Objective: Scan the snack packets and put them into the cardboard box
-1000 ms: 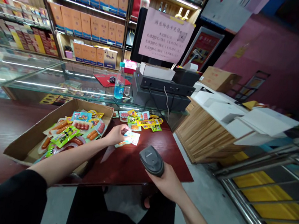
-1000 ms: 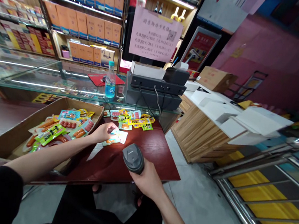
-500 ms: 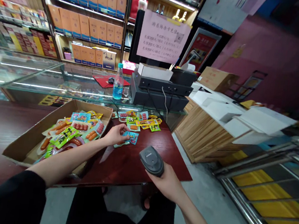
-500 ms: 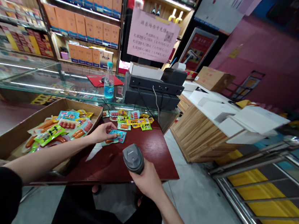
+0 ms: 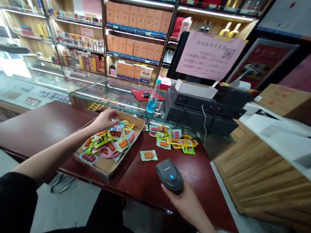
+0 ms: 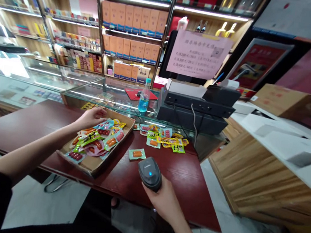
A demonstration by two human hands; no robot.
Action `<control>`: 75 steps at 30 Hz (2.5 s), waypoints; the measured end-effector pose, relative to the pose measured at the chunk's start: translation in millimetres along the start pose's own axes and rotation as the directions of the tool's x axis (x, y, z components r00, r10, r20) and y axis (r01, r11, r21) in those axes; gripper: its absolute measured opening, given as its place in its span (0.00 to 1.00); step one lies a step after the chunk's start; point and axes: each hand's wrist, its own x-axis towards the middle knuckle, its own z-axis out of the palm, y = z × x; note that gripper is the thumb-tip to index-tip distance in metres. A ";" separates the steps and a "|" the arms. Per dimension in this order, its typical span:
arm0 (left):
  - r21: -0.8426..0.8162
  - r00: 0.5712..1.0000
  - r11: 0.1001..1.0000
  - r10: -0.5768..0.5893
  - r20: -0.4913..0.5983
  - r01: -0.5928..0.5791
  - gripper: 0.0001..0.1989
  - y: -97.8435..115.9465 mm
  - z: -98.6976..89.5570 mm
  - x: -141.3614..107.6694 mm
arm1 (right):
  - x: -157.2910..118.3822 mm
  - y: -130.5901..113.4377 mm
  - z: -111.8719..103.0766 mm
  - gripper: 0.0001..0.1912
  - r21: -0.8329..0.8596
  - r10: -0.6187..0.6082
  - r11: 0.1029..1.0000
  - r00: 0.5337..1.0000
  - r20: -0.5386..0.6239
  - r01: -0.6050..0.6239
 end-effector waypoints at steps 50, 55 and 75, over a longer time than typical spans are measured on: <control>-0.549 0.670 0.497 -0.092 0.737 0.673 0.18 90.1 186.8 -21.5 | -14.4 -6.1 4.3 0.14 -0.031 0.110 0.993 0.987 -0.117 -0.115; -0.571 0.666 0.464 -0.057 0.743 0.677 0.20 90.2 188.9 -23.2 | -13.7 -6.9 4.0 0.14 -0.015 0.104 0.994 0.988 -0.116 -0.107; -0.096 0.980 0.988 -0.107 0.168 0.124 0.25 21.9 13.0 29.7 | 0.2 11.6 -11.0 0.18 0.065 -0.011 0.998 0.999 -0.030 0.013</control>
